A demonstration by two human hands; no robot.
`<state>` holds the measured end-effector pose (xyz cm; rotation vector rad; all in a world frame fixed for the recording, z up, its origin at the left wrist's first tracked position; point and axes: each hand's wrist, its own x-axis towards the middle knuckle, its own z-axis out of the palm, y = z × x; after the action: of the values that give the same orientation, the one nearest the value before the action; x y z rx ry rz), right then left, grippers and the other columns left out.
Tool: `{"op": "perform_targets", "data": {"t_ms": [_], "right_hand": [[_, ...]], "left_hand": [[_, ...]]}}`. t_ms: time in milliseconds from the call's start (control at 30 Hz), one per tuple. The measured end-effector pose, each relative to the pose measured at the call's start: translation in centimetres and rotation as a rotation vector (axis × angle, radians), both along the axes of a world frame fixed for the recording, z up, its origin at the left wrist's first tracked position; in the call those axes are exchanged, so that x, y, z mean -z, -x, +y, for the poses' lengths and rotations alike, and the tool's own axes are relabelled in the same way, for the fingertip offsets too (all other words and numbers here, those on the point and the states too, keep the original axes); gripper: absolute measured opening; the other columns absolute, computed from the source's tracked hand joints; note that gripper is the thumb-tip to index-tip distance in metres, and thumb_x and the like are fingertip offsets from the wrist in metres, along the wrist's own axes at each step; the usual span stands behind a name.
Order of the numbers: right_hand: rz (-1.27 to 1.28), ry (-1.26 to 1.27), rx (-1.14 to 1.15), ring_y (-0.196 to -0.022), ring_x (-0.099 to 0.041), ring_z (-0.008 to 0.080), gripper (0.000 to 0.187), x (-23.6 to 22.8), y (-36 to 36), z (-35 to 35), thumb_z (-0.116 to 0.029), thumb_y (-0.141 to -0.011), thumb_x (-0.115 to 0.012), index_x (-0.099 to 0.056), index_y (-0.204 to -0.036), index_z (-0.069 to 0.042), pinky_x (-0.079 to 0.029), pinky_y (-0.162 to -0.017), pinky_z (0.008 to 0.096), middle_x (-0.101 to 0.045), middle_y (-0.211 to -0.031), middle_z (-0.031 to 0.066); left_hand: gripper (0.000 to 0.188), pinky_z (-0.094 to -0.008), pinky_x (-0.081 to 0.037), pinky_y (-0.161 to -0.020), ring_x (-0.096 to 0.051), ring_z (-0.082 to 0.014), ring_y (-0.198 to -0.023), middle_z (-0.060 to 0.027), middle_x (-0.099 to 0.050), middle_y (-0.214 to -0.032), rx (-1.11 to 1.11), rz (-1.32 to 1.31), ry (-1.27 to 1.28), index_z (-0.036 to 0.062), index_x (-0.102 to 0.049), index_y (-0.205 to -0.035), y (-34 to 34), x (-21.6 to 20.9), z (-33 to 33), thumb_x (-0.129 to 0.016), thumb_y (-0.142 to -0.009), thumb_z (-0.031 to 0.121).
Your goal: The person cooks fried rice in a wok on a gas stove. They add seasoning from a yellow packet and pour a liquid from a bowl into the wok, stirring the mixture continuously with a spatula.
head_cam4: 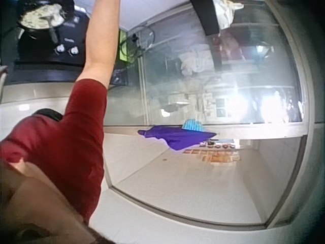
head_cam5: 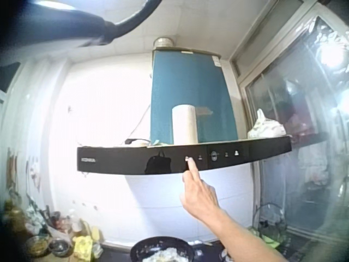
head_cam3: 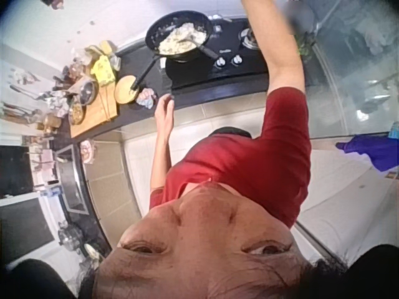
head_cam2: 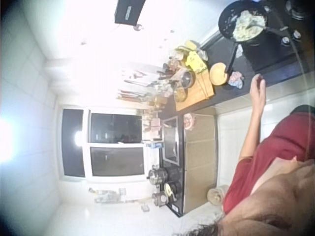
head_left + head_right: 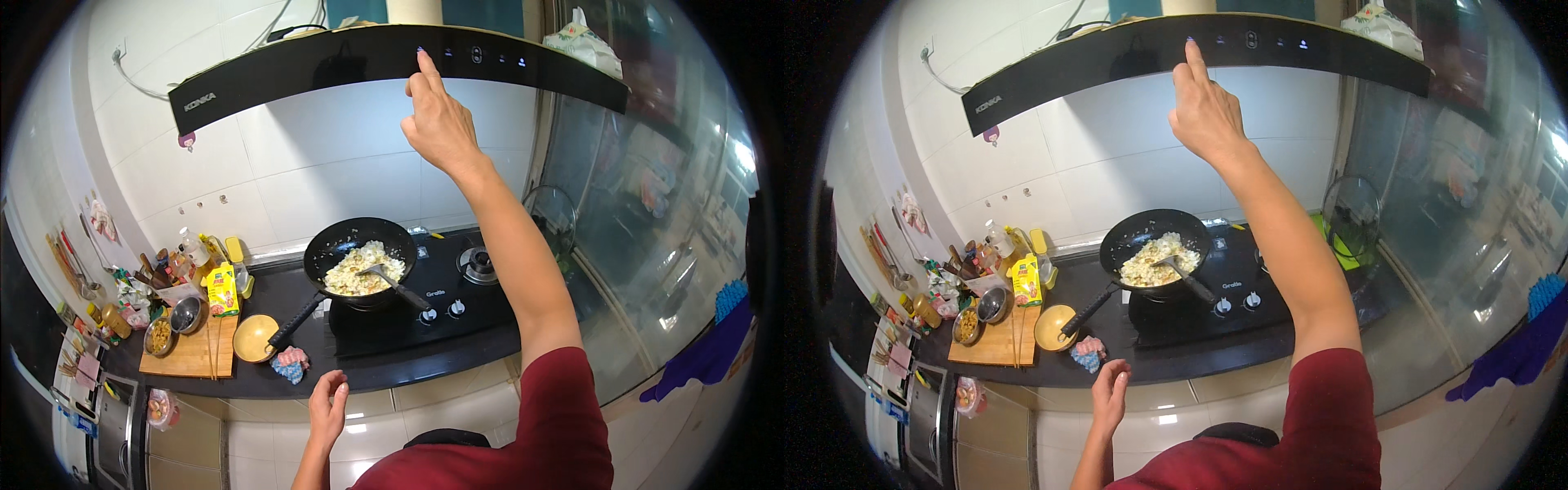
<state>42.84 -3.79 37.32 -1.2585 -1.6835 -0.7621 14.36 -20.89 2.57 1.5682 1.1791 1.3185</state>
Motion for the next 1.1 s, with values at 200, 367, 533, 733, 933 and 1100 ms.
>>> {"op": "perform_targets", "data": {"t_ms": [200,367,533,733,933,1100], "right_hand": [[0.094,-0.073,0.055,-0.081,-0.068,0.039,0.025,0.1,-5.1,-0.8,-0.002,-0.073,-0.058,-0.046,-0.095,0.0,-0.056,-0.069,0.0454,-0.033,-0.147,0.0329],[0.048,-0.004,0.064,-0.08,-0.068,0.0398,0.023,0.0,-6.3,-0.9,-0.002,-0.074,-0.057,-0.048,-0.095,0.001,-0.056,-0.069,0.0451,-0.035,-0.146,0.0325],[0.041,-0.139,-0.161,-0.08,-0.067,0.041,0.022,3.3,-4.9,-3.0,-0.002,-0.076,-0.056,-0.048,-0.096,0.001,-0.056,-0.071,0.0464,-0.037,-0.145,0.031],[0.112,0.028,-0.264,-0.082,-0.067,0.0422,0.024,6.0,-3.2,-4.8,0.0,-0.075,-0.057,-0.048,-0.097,0.001,-0.055,-0.073,0.0479,-0.04,-0.143,0.0313],[0.107,-0.145,-0.138,-0.083,-0.067,0.0428,0.024,3.4,-6.6,-2.6,-0.001,-0.074,-0.057,-0.049,-0.097,0.002,-0.055,-0.071,0.0477,-0.039,-0.144,0.0321],[0.039,-0.117,-0.008,-0.079,-0.068,0.039,0.025,0.9,-8.9,-0.8,-0.001,-0.073,-0.059,-0.049,-0.097,0.002,-0.056,-0.068,0.0458,-0.037,-0.146,0.0306]], "left_hand": [[0.029,-0.0317,-0.05,-0.088,-0.064,-0.02,-0.098,-0.0132,-0.066,-0.108,0.011,0.037,0.037,-0.0024,-0.058,-0.119,-3.7,-0.8,0.1,-0.057,-0.096,0.016],[0.029,-0.0316,-0.05,-0.088,-0.064,-0.0199,-0.098,-0.0132,-0.066,-0.108,0.036,0.02,0.028,-0.0021,-0.057,-0.119,-5.8,-0.6,0.4,-0.058,-0.096,0.015],[0.029,-0.0312,-0.049,-0.089,-0.064,-0.0191,-0.099,-0.0128,-0.066,-0.108,-0.016,-0.048,-0.024,-0.0026,-0.057,-0.12,-6.8,-2.1,-0.7,-0.058,-0.096,0.014],[0.03,-0.0306,-0.049,-0.09,-0.063,-0.0184,-0.099,-0.0119,-0.066,-0.108,-0.029,-0.128,-0.007,-0.0022,-0.055,-0.122,-8.7,-2.0,-1.8,-0.058,-0.095,0.011],[0.03,-0.031,-0.049,-0.089,-0.062,-0.0193,-0.102,-0.0131,-0.065,-0.108,-0.053,-0.128,0.002,-0.0023,-0.055,-0.121,-8.4,-1.4,-1.6,-0.058,-0.095,0.011],[0.029,-0.031,-0.049,-0.09,-0.061,-0.0185,-0.102,-0.0125,-0.064,-0.109,-0.029,-0.111,0.03,-0.0022,-0.055,-0.121,-9.2,-1.1,-1.4,-0.056,-0.096,0.01]]}}
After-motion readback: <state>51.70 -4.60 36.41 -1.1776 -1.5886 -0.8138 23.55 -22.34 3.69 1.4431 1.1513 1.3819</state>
